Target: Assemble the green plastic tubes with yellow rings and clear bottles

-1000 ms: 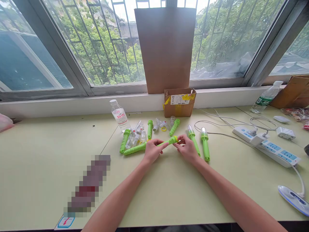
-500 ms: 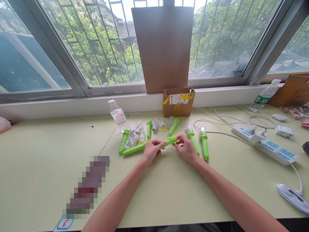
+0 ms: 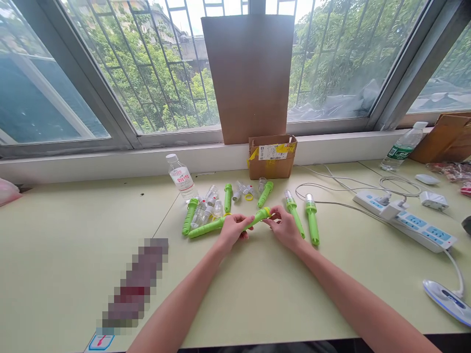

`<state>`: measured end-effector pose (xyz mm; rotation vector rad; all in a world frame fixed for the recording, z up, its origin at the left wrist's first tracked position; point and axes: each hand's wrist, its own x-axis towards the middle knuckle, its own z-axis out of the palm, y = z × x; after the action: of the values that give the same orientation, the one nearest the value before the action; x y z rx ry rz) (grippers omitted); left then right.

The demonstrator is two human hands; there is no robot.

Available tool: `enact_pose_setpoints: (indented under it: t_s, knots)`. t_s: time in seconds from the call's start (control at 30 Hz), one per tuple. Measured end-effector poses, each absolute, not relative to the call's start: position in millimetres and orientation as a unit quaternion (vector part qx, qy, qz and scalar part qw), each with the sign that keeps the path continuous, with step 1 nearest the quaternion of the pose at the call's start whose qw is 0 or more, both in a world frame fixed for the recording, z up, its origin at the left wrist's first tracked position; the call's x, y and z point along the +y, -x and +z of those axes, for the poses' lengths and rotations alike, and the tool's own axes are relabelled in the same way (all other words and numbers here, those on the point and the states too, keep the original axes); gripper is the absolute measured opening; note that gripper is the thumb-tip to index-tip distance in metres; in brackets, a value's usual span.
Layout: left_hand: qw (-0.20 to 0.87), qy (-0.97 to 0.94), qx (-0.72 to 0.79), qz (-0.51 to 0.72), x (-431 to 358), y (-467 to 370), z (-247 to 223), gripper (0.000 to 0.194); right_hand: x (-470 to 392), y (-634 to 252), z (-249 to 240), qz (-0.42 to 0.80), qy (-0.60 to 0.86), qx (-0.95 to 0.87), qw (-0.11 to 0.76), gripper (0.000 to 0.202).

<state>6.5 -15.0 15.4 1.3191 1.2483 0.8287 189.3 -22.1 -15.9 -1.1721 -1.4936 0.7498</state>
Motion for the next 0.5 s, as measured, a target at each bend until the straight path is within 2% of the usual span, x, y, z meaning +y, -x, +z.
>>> enact_pose_setpoints:
  t_s: [0.17,0.37,0.5]
  knots:
    - [0.511,-0.616,0.497,0.336,-17.2,-9.9,11.2,0.037,-20.1,-190.8,-15.6,0.379,0.485,-0.564,0.550,0.040]
    - [0.433,-0.613,0.524,0.403,-20.8,-14.4,9.5,0.039,-19.7,-190.1,-16.2,0.375,0.496,-0.548,0.559,0.043]
    - [0.391,-0.629,0.524,0.420,-21.3,-13.9,9.7,0.030,-19.4,-191.2,-15.8,0.373,0.494,-0.553,0.558,0.042]
